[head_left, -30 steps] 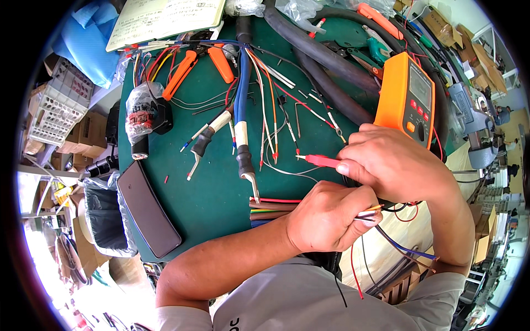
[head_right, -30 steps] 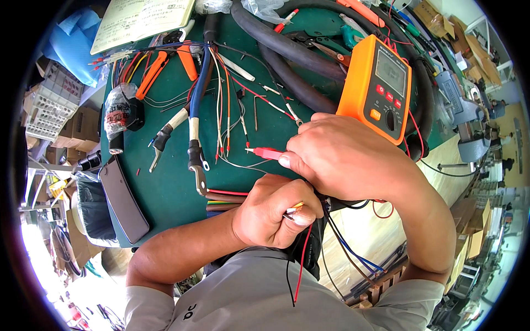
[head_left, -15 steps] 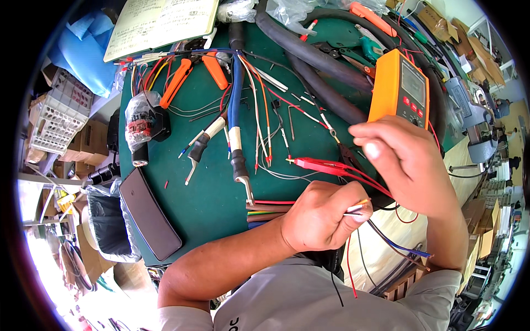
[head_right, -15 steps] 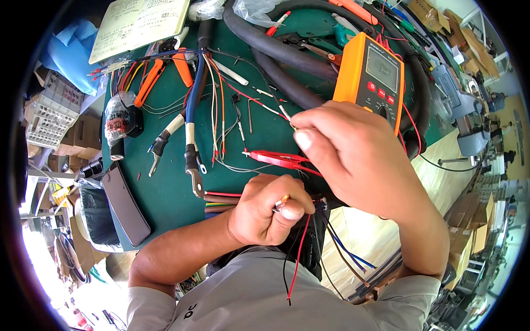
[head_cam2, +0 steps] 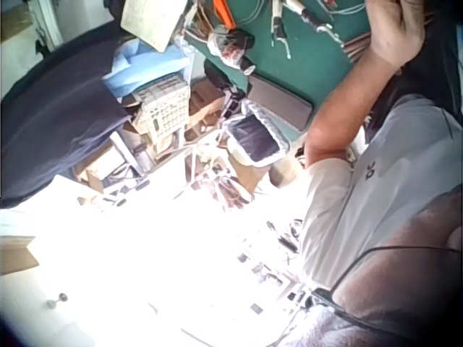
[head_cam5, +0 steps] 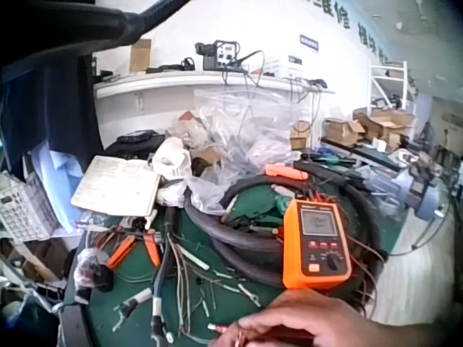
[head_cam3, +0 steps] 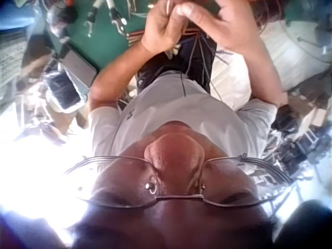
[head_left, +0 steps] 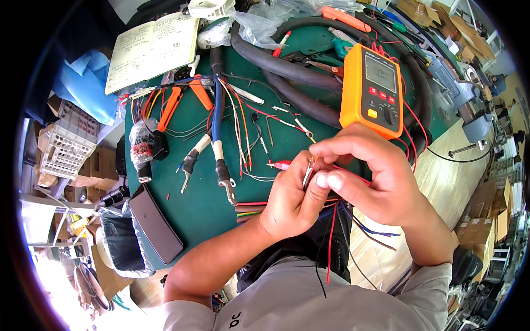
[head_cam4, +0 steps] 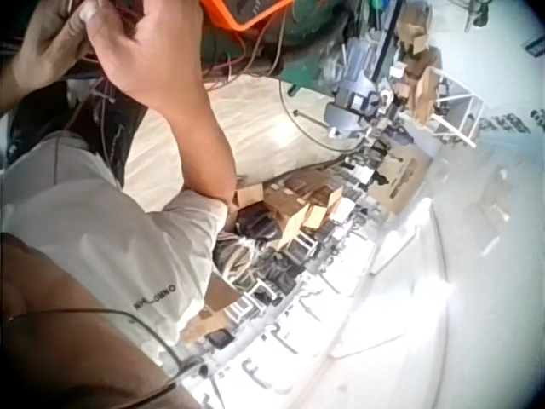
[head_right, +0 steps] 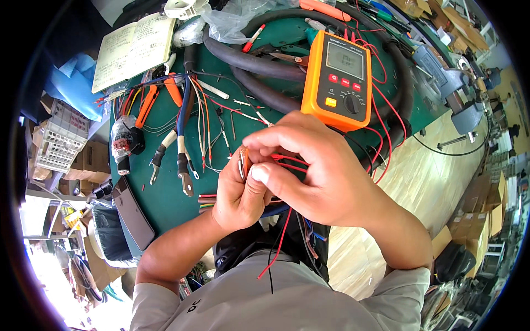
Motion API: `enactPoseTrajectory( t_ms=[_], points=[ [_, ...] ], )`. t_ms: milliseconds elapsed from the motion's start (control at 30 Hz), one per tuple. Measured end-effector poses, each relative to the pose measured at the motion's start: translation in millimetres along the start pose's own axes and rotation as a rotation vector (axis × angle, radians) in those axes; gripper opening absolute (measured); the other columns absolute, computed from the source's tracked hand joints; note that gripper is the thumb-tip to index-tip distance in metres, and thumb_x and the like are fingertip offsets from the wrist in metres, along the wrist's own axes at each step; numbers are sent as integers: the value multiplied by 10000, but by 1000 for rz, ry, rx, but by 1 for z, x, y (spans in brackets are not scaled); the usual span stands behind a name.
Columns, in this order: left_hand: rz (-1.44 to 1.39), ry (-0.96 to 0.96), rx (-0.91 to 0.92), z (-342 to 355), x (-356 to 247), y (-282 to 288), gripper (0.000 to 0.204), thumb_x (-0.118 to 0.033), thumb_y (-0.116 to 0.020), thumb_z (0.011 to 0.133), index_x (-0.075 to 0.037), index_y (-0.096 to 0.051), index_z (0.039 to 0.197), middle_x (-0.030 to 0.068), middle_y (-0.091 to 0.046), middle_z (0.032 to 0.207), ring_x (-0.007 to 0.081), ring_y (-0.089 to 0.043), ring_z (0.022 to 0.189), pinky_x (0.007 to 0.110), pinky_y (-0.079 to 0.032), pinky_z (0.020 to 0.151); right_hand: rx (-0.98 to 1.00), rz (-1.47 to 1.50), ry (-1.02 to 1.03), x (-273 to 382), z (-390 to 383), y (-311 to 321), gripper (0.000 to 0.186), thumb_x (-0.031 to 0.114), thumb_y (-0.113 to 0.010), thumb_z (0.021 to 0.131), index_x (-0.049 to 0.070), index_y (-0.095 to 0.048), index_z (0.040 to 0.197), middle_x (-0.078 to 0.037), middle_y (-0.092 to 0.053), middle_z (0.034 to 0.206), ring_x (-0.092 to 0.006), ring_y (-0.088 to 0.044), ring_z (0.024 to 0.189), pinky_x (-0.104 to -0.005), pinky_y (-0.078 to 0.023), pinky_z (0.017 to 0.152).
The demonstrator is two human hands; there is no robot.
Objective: The person uses a multimeter to test electrical continuity on various colored wires, pressing the probes against the wire ends and checking the numerical display.
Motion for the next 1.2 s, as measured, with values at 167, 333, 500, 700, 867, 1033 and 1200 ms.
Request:
enactPoseTrajectory(
  t_ms=[167, 333, 500, 700, 867, 1033, 1200],
  points=[
    [87, -14, -24, -3, 10, -1, 186, -173, -541, 973, -1, -481, 1009, 94, -604, 937, 114, -558, 777, 272, -477, 683, 62, 18, -50, -1, 4, -2, 128, 67, -666, 813, 27, -640, 932, -77, -580, 829, -189, -567, 791, -299, -470, 698],
    [176, -41, -91, -4, 15, 0, 198, -166, -587, 948, -13, -465, 978, 54, -530, 811, 108, -521, 724, 273, -460, 644, -5, 213, -146, -9, -2, -8, 75, 18, -646, 838, 9, -622, 909, -72, -579, 891, -130, -594, 756, -265, -494, 664],
    [127, 14, -65, -3, 13, 1, 175, -127, -555, 958, 2, -460, 1028, 69, -552, 854, 120, -542, 782, 277, -470, 699, -36, 267, -136, -14, -2, -9, 107, -5, -636, 841, 11, -615, 944, -58, -567, 885, -111, -599, 753, -250, -502, 674],
    [-4, 17, -47, 1, 5, -5, 301, -87, -498, 976, 28, -437, 1247, 106, -583, 1002, 173, -580, 961, 308, -468, 874, -10, 159, -77, -5, 7, -7, 141, 10, -661, 787, 41, -635, 922, -60, -559, 885, -150, -580, 831, -279, -480, 718],
    [40, 44, -13, 1, 7, 0, 241, -100, -504, 978, 3, -459, 1191, 72, -575, 993, 136, -561, 935, 283, -467, 844, -5, -54, 8, -1, 11, -4, 138, 34, -685, 752, 57, -652, 884, -90, -566, 952, -212, -557, 911, -317, -450, 791],
    [-96, 32, -3, 2, 8, -1, 132, -117, -540, 969, -43, -469, 1051, 27, -552, 918, 70, -509, 854, 236, -450, 764, -64, -201, 152, 3, 8, 2, 162, 26, -710, 729, 76, -663, 876, -128, -586, 1086, -214, -570, 898, -320, -450, 806],
    [-35, 100, 6, -1, 14, 4, 145, -106, -592, 941, -51, -474, 1004, 2, -540, 848, 66, -497, 778, 240, -448, 703, -148, -620, 456, 10, 4, 4, 217, 68, -754, 627, 98, -667, 824, -135, -577, 1227, -284, -555, 1010, -357, -454, 833]
  ],
)
Point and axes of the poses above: each hand's wrist, its own z-axis towards the middle knuckle, its own y-axis out of the back of the hand, x = y × z, the point moved 1 cm from there along z, towards the middle knuckle
